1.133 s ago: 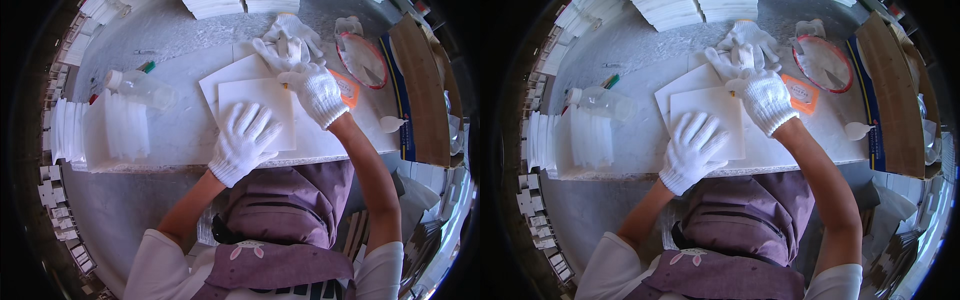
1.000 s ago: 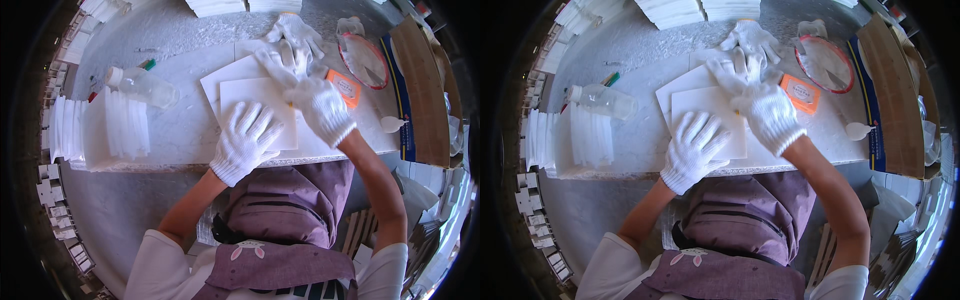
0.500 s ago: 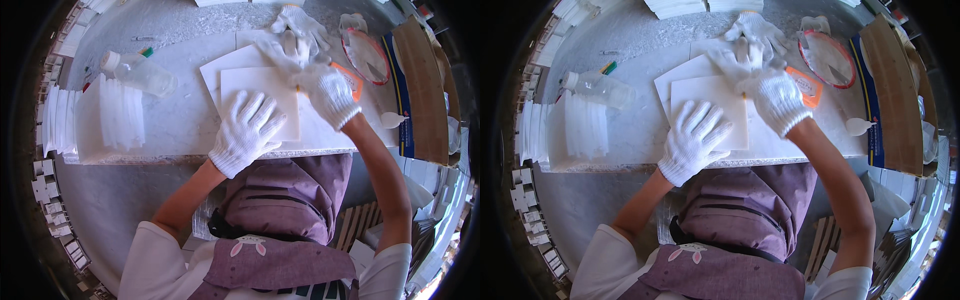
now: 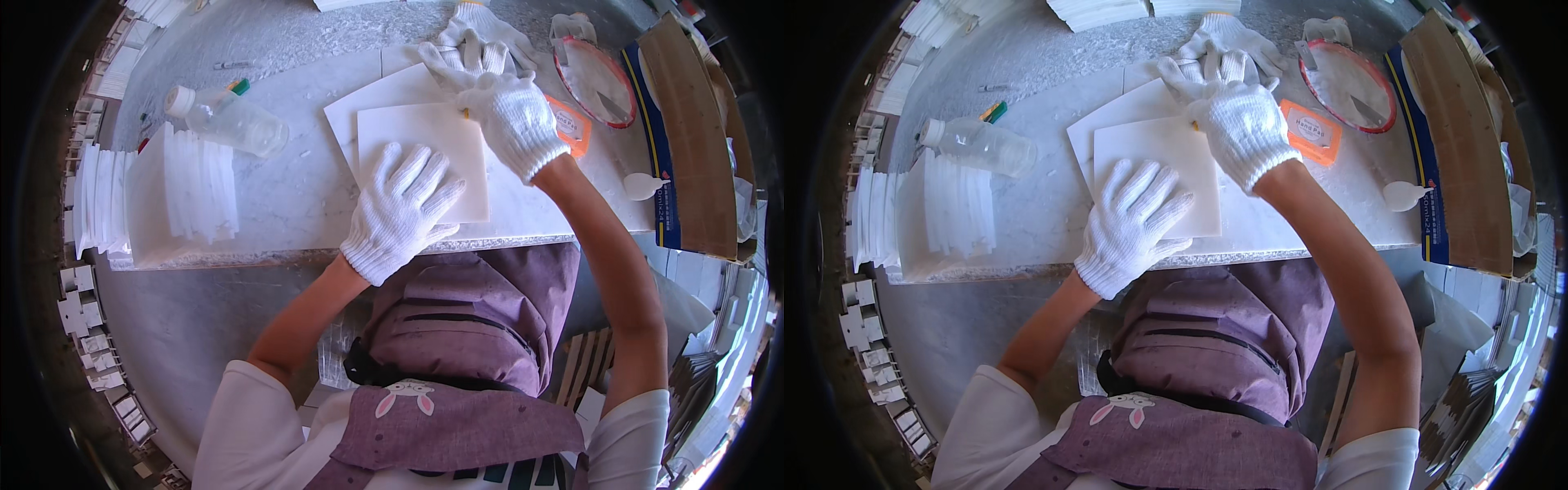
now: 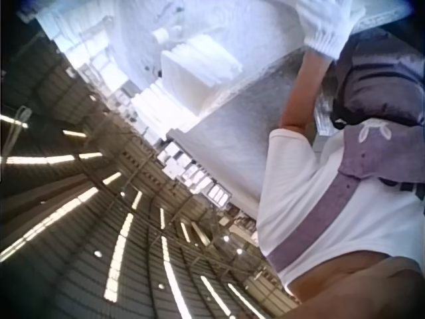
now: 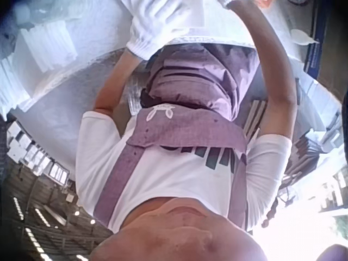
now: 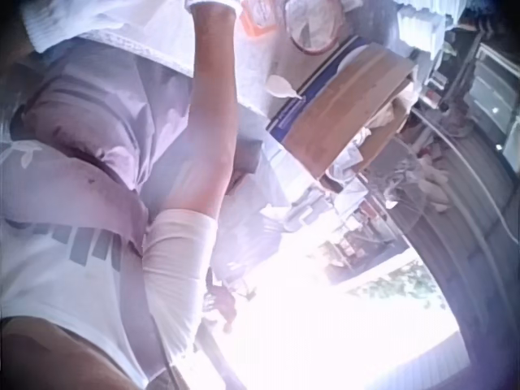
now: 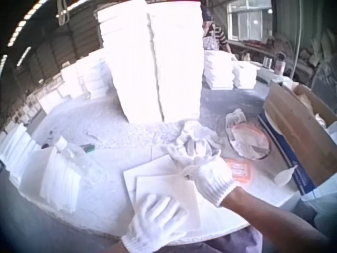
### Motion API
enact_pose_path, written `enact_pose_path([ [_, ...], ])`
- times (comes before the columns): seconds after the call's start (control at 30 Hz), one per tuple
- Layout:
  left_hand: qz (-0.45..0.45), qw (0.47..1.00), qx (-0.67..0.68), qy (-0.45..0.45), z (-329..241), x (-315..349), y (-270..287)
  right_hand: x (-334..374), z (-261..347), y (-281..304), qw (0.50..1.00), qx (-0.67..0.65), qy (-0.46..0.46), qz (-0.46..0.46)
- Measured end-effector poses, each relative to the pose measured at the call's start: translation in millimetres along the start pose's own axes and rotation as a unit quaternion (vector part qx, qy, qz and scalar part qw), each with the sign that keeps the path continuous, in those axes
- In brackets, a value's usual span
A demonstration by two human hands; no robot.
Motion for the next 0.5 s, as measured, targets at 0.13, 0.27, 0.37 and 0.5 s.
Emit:
enact_pose_path([
  [0.13, 0.012, 1.0, -0.006, 0.003, 0.2, 4.0, -2.1, 20.8, 20.5, -1.7, 0.995, 0.025, 0.096, 0.024],
  [0.27, -0.001, 1.0, -0.001, 0.001, -0.8, 0.3, 2.4, -4.5, -0.6, 2.5, 0.999, 0.01, -0.019, 0.042],
  [0.37, -0.006, 1.0, 0.0, 0.001, 1.0, 1.8, 0.7, -5.8, 2.7, -1.0, 0.997, 0.036, 0.005, 0.065],
  [0.5, 0.003, 1.0, 0.0, 0.003, 2.0, 2.6, 0.2, 4.3, -13.6, 9.2, 0.998, -0.007, 0.041, 0.045],
])
Point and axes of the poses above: each hand's wrist, its own x-axis away from the middle knuckle, its own y-axis out of the back of the hand, z = x × y, the point moved 1 cm from there along -x, towards the middle knuckle, and after that the axes turned 11 degrees about -x, right-handed, at the moved point
